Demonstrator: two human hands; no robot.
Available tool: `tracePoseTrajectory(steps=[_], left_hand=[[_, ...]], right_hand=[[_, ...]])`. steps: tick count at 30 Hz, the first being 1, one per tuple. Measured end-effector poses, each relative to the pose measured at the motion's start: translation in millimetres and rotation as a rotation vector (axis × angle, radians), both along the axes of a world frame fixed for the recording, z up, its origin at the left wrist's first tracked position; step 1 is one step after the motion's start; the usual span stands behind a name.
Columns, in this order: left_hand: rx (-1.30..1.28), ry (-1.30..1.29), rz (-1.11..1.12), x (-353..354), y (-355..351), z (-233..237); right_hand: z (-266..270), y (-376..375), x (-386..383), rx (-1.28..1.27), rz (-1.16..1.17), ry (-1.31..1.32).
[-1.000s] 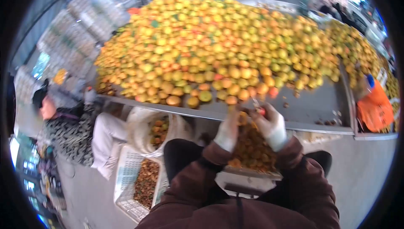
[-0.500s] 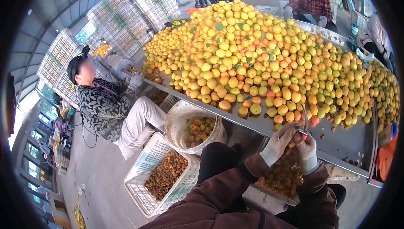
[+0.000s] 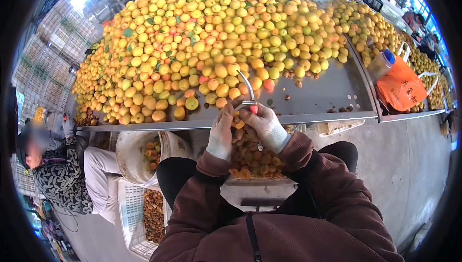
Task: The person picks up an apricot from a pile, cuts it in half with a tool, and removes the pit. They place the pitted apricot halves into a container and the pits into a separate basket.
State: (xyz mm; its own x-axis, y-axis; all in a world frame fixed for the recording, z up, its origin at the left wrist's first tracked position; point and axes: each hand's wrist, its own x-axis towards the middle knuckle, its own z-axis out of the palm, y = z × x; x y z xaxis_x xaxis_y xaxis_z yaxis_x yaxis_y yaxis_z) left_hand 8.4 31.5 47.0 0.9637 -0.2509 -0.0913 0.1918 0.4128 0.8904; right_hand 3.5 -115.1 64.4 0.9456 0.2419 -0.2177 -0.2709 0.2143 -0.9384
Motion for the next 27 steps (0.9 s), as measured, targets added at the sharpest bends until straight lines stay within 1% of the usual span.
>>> tracePoseTrajectory(steps=[1,2,4,5,6,7,8,9,10,11,12,14,16,17,19,20,22,23,24,26,27], left_hand=[[0.05,-0.035,0.044,0.7,1.4,0.4],[0.051,-0.037,0.042,1.7,1.1,-3.6],[0.038,-0.059,-0.025,7.1,3.8,-19.1],[0.049,-0.063,-0.019,9.9,3.2,-26.4],[0.106,-0.171,0.038,11.3,-3.3,-34.6],[0.166,-0.281,0.1,12.8,-7.8,-34.4],[0.153,-0.318,0.04,10.5,-5.4,-32.2],[-0.119,-0.278,-0.028,22.1,-10.8,-61.0],[-0.036,-0.085,0.054,20.6,-17.8,-67.9],[0.136,-0.201,0.02,18.9,-11.8,-57.0],[0.227,-0.381,0.023,22.4,-9.7,-60.7],[0.483,-0.666,0.259,33.1,-20.9,-100.6],[0.013,-0.115,0.061,27.9,-22.8,-80.7],[0.014,-0.123,0.078,28.2,-25.5,-79.5],[-0.101,-0.077,0.066,30.2,-25.4,-76.5],[-0.098,-0.085,0.074,29.4,-21.3,-67.1],[0.095,-0.219,0.064,24.2,-13.7,-50.1],[-0.013,-0.228,0.052,27.1,-17.2,-61.8],[-0.017,-0.226,0.051,27.9,-16.3,-64.4],[0.136,-0.304,-0.076,29.3,-12.2,-63.7],[0.17,-0.297,-0.073,22.3,-4.6,-45.1]], right_hand=[[-0.4,2.3,1.1,-0.005,-0.008,0.024],[0.1,1.4,1.4,-0.017,-0.016,0.045],[2.2,-0.1,1.3,-0.024,-0.055,0.048],[1.5,2.3,2.2,-0.025,-0.089,0.054],[-2.8,0.2,1.6,-0.015,-0.081,0.052],[-10.3,-6.3,1.0,-0.098,-0.032,-0.04],[-16.2,-10.1,2.9,-0.174,0.024,-0.14],[-19.0,-8.9,4.6,-0.099,-0.012,-0.11],[-20.5,-4.4,6.1,-0.016,-0.028,-0.084],[-18.9,2.6,5.4,0.102,-0.07,-0.054],[-21.0,7.9,3.5,0.217,-0.101,-0.009],[-45.6,3.3,14.6,0.302,-0.061,-0.009],[-80.3,-15.9,29.7,0.157,-0.062,0.023],[-88.5,-16.1,33.1,0.157,-0.044,0.017],[-99.1,-10.9,38.8,0.24,-0.105,-0.035],[-101.2,-8.2,41.4,0.244,-0.095,-0.041],[-103.9,-5.2,44.4,0.271,-0.137,-0.048],[-93.2,-4.8,41.1,0.209,-0.1,-0.021],[-102.6,-9.6,44.1,0.205,-0.102,-0.021],[-129.9,-20.9,51.7,0.157,-0.151,0.027],[-118.2,-16.5,46.8,0.151,-0.157,0.032]])
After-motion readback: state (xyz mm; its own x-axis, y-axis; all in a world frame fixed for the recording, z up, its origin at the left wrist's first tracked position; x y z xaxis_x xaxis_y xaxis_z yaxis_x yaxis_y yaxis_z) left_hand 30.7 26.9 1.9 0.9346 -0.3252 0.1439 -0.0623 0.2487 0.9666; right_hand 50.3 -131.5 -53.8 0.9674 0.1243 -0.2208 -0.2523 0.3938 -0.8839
